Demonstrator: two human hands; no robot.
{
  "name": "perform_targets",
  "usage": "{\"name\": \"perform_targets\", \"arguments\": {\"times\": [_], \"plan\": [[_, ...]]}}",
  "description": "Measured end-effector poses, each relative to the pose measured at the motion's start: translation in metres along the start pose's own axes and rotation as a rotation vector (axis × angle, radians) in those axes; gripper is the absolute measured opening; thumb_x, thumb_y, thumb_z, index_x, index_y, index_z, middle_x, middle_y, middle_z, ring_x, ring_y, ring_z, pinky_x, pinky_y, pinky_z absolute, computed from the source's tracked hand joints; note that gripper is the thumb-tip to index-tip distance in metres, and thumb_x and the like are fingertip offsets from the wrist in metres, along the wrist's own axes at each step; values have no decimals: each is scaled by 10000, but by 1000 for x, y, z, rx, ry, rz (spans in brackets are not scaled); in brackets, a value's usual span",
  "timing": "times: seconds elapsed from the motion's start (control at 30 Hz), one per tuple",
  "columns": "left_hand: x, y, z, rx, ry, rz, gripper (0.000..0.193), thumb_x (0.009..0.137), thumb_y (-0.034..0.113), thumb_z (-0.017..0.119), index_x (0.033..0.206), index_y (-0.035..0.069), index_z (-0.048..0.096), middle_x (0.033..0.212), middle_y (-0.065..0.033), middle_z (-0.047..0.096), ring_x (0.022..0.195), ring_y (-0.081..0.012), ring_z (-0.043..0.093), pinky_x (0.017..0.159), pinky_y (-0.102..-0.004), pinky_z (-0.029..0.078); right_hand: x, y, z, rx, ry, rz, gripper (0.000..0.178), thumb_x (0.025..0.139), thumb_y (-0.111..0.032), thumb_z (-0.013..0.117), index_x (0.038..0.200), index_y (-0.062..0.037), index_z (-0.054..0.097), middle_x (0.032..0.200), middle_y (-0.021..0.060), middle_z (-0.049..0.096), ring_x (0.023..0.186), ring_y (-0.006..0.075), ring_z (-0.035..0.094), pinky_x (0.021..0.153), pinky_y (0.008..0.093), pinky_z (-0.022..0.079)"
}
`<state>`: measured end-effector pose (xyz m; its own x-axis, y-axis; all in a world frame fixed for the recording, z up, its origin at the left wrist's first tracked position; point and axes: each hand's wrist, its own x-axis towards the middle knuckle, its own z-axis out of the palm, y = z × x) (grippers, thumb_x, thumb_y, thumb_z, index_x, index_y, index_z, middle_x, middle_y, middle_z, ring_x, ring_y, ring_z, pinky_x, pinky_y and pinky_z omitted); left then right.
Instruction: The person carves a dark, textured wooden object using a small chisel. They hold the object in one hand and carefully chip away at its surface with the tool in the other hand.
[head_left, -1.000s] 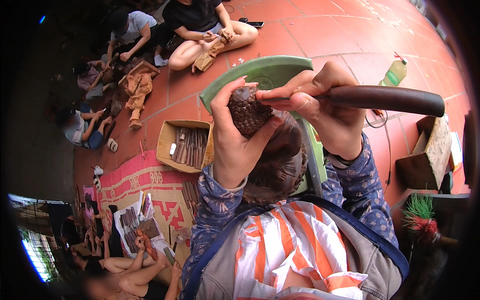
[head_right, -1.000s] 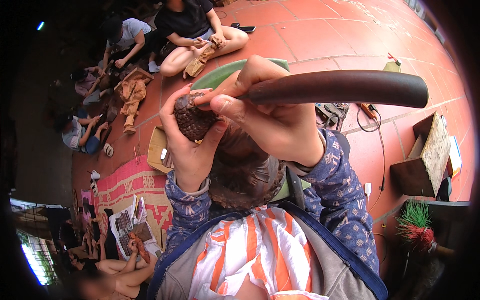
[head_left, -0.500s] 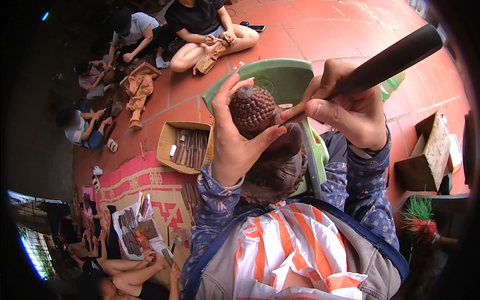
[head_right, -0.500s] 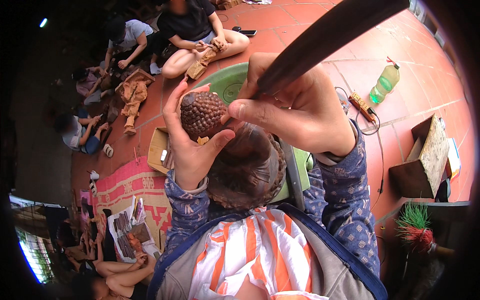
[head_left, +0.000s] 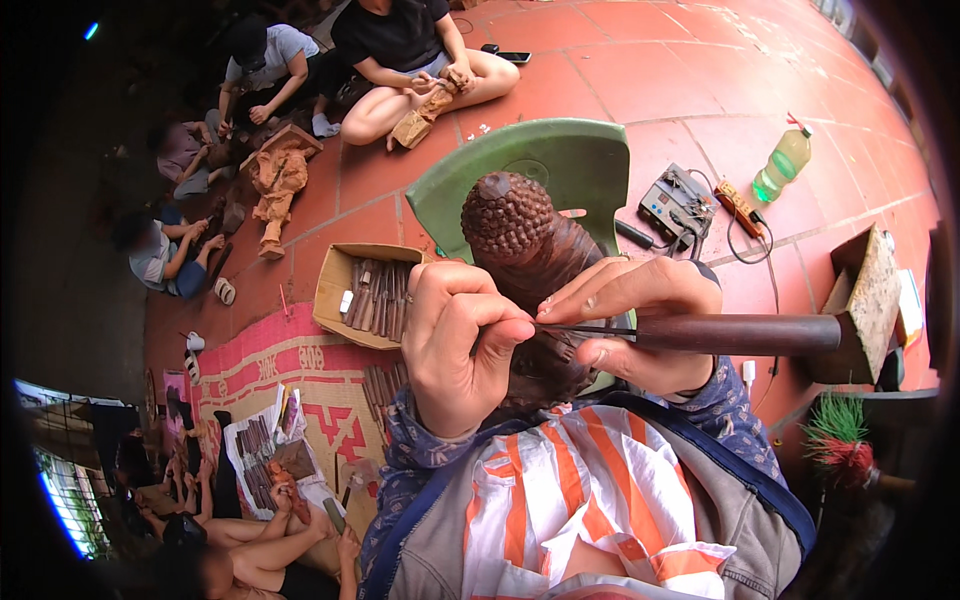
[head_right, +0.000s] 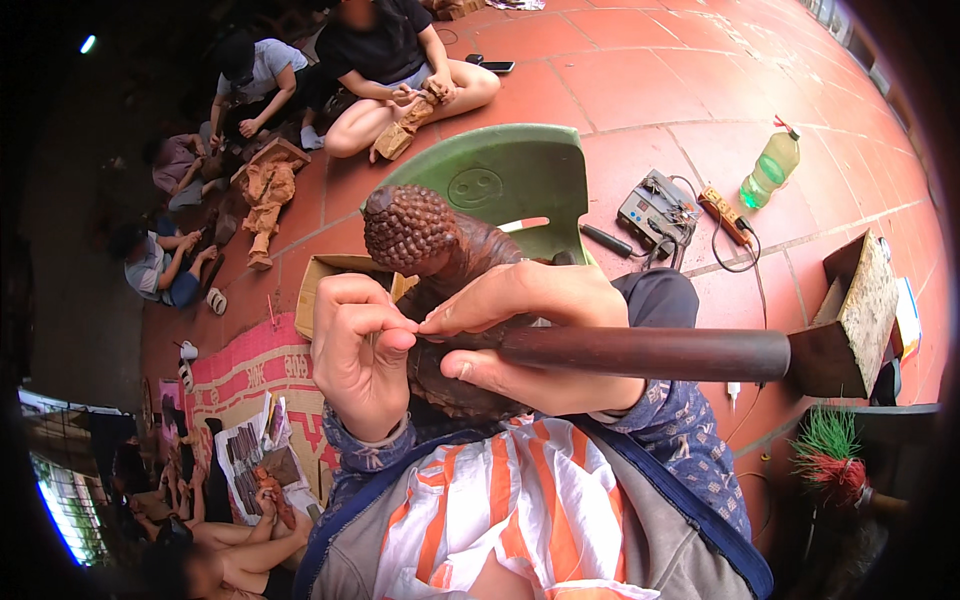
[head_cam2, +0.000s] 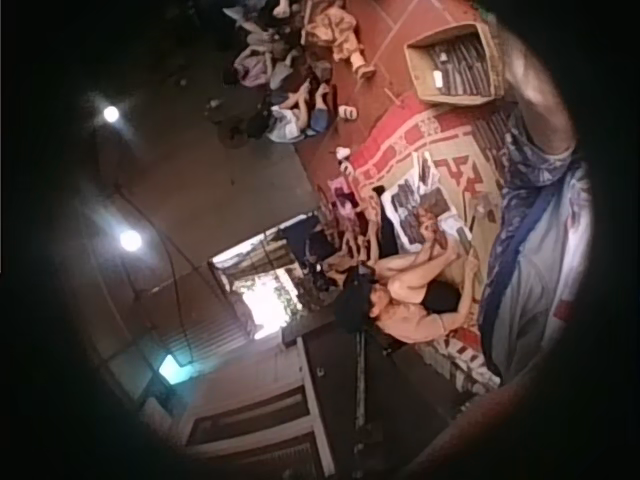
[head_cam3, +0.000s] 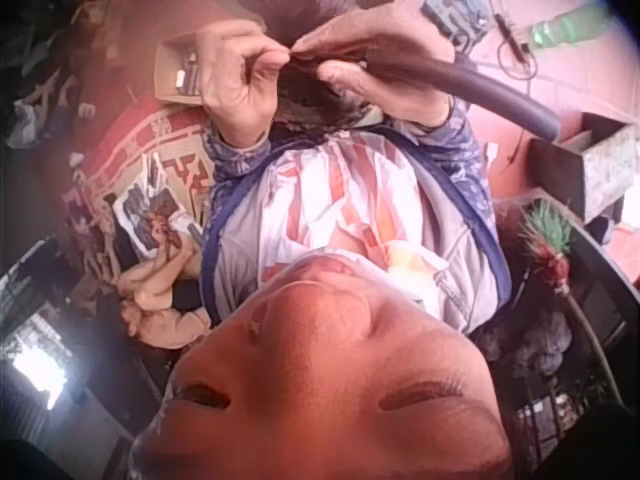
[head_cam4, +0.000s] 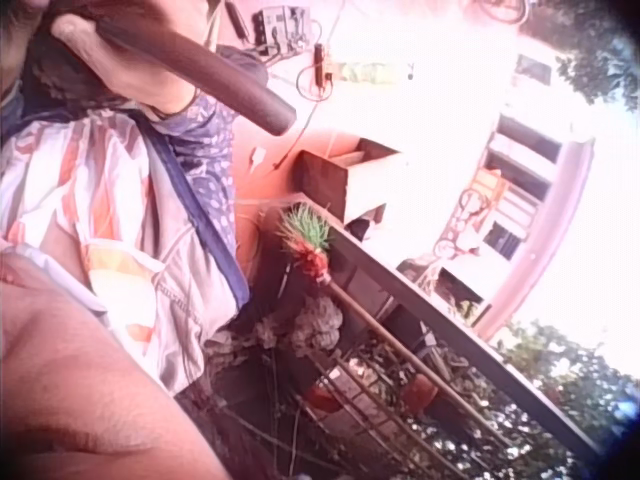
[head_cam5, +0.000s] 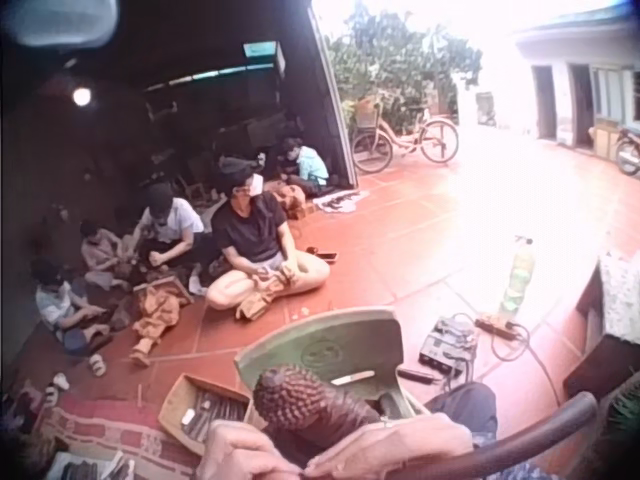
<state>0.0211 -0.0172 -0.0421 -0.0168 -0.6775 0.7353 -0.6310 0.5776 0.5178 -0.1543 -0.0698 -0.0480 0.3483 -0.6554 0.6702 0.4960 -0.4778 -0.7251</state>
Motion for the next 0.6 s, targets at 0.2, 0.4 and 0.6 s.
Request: {"name": "perform_targets", "arguments": {"times": [0.2, 0.4, 0.6], "plan": [[15, -8, 3, -100, 193, 64, 297, 823, 323, 700, 823, 42, 605, 834, -82, 541, 758, -201, 535, 642, -317, 447, 0, 6, -27, 90, -207, -109, 334, 865, -321, 664, 788, 0, 613, 1041, 326, 620, 996, 424, 631, 884, 482, 502], [13, 31, 24, -1507, -290, 183, 800, 728, 777, 502, 1000, 29, 592, 965, -131, 500, 826, -191, 481, 722, -294, 394, -2, 19, -39, 142, -105, -92, 374, 940, -425, 528, 845, -65, 499, 1204, 348, 490, 1226, 526, 421, 983, 622, 391], [-5, 100, 58, -2266, -263, 250, 806, 772, 667, 598, 1167, -30, 510, 1039, -160, 450, 943, -211, 445, 746, -317, 420, -7, 27, -38, 75, -100, -95, 374, 948, -435, 503, 842, -77, 483, 1207, 356, 491, 1222, 533, 417, 965, 648, 387]]}}
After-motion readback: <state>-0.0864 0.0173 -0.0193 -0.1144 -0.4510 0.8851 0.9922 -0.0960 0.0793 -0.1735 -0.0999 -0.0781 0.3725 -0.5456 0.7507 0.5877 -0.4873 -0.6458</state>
